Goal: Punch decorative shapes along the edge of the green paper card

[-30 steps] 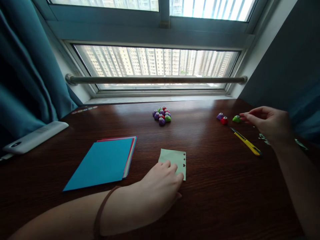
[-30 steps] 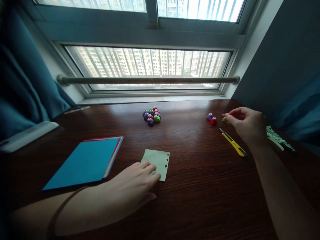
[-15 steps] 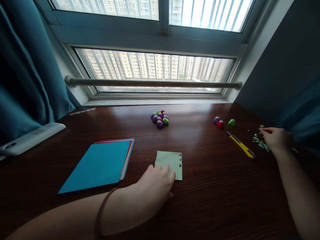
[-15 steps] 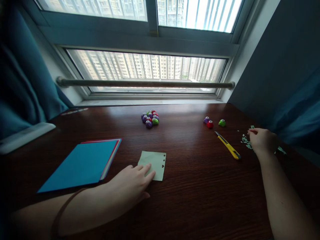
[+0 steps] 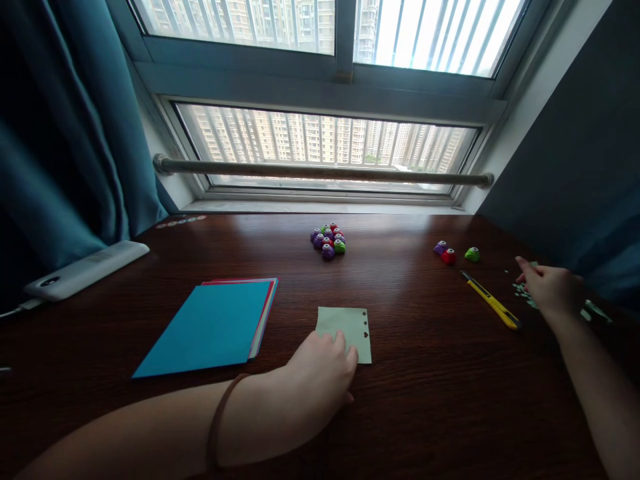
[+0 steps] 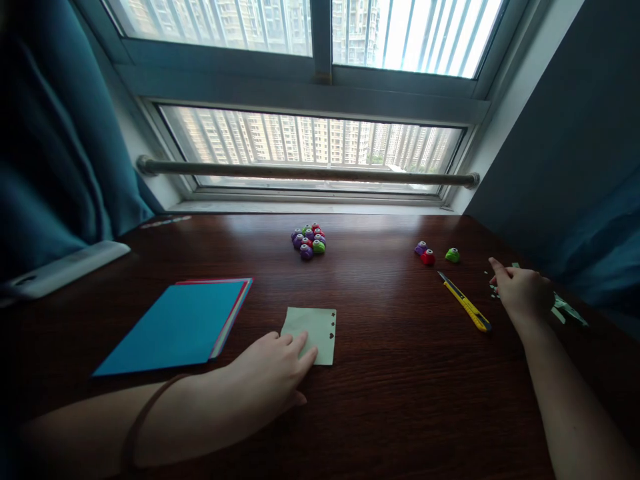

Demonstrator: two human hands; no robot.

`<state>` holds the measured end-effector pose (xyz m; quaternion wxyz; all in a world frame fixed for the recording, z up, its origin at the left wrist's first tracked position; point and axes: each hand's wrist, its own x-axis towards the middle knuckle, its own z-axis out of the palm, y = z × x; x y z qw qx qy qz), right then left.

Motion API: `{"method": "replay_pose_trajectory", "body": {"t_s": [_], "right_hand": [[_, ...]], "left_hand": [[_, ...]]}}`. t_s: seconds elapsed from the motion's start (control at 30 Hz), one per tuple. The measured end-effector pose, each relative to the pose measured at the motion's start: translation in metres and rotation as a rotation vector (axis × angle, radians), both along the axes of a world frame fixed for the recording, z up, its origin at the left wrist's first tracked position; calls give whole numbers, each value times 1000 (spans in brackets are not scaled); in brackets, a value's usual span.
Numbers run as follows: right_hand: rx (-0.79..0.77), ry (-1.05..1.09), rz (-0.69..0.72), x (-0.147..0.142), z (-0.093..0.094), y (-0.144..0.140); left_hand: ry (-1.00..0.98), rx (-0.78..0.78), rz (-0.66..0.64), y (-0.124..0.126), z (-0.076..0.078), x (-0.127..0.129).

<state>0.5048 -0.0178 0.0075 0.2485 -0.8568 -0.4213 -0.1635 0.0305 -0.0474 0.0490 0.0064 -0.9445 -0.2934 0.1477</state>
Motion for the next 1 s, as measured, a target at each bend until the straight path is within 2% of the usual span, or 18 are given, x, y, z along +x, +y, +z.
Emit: {"method": "replay_pose_trajectory", "body": {"t_s": [0.1,0.27,0.43,0.57,0.67,0.77,0.87,1.0], "right_hand": [[35,81,139,-30,2,4],[11,137,384,-74,-3,11],[-1,140,530,-105,-4,10],[-33,90,721,-126,-1,5],[-78,72,835,-143,-3,3],[-147,57,953,-164,-9,-1],[-181,4,1085,-190,-14,-2],[-131,-171,1305,-233,-11,11]], "left_hand": [[6,-1,-13,0,1,1],[13,-20,-18,0,2,0],[-13,-51,12,0,13,-3],[-88,-39,6,4,19,-9],[-152,-9,-28,5,8,-16],[-225,31,-15,0,-11,-24],[-295,-21,1,-8,-27,-31],[-379,-126,-1,-12,-32,-37]]}}
